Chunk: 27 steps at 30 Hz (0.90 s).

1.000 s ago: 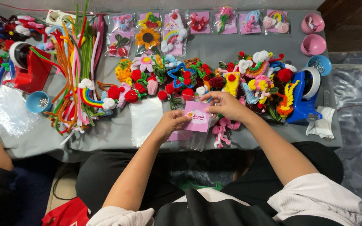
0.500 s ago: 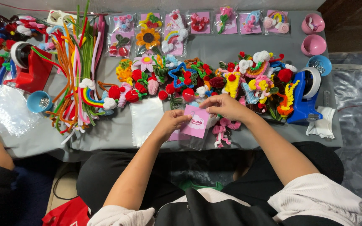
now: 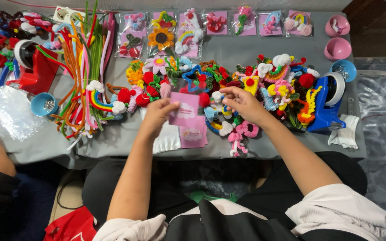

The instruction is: The person trims a colorful craft item using pliers, then places a rainbow-shaped item and a pink fabric item into clear plastic bags with printed cards.

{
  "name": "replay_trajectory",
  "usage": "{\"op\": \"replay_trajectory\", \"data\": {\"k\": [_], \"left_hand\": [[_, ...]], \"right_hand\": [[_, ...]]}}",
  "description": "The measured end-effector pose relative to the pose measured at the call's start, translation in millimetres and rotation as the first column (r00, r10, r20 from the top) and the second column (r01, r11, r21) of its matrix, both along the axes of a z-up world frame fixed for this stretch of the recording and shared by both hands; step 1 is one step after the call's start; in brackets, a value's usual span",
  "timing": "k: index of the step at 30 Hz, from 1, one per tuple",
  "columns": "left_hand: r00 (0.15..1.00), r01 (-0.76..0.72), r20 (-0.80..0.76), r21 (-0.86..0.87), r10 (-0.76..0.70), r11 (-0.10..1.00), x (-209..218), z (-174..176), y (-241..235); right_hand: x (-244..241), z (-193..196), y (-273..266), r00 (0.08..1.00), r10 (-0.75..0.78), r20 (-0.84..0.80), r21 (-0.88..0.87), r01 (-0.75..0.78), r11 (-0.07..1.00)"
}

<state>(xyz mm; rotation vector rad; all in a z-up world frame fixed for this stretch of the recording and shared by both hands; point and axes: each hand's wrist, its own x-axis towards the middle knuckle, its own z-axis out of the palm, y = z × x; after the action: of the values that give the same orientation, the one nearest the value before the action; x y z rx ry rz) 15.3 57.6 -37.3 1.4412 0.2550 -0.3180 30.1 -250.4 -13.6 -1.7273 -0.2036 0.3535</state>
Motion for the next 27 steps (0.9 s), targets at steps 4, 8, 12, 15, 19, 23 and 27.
{"op": "replay_trajectory", "data": {"k": [4,8,12,15,19,23,27], "left_hand": [[0.978,-0.194,0.080,0.030,0.191,0.981,9.7,37.9,55.4],[0.901,-0.411,0.247,0.228,0.356,0.883,9.1,55.9,96.3],[0.879,-0.458,0.324,0.368,0.350,0.809,-3.7,78.1,112.1],[0.876,-0.470,0.332,0.423,0.351,0.775,4.2,57.8,136.8],[0.867,-0.487,0.331,0.409,0.372,0.772,8.3,45.5,150.5],[0.867,-0.491,0.332,0.434,0.373,0.755,2.9,59.6,145.2],[0.881,-0.465,0.314,0.446,0.353,0.765,-2.9,85.5,127.2]], "right_hand": [[13.4,-7.6,9.9,0.997,-0.012,0.072,-0.093,0.019,0.996],[35.8,-8.0,45.9,0.859,0.130,0.496,-0.358,0.066,0.932],[76.5,-41.1,93.9,0.404,0.407,0.819,-0.531,0.264,0.805],[92.5,-45.3,128.8,0.238,0.498,0.834,-0.550,0.283,0.785],[107.4,-52.6,159.9,0.135,0.553,0.822,-0.567,0.284,0.773],[114.1,-68.6,176.6,0.064,0.610,0.790,-0.588,0.360,0.724],[113.8,-70.5,180.3,0.010,0.637,0.771,-0.588,0.397,0.705]]}}
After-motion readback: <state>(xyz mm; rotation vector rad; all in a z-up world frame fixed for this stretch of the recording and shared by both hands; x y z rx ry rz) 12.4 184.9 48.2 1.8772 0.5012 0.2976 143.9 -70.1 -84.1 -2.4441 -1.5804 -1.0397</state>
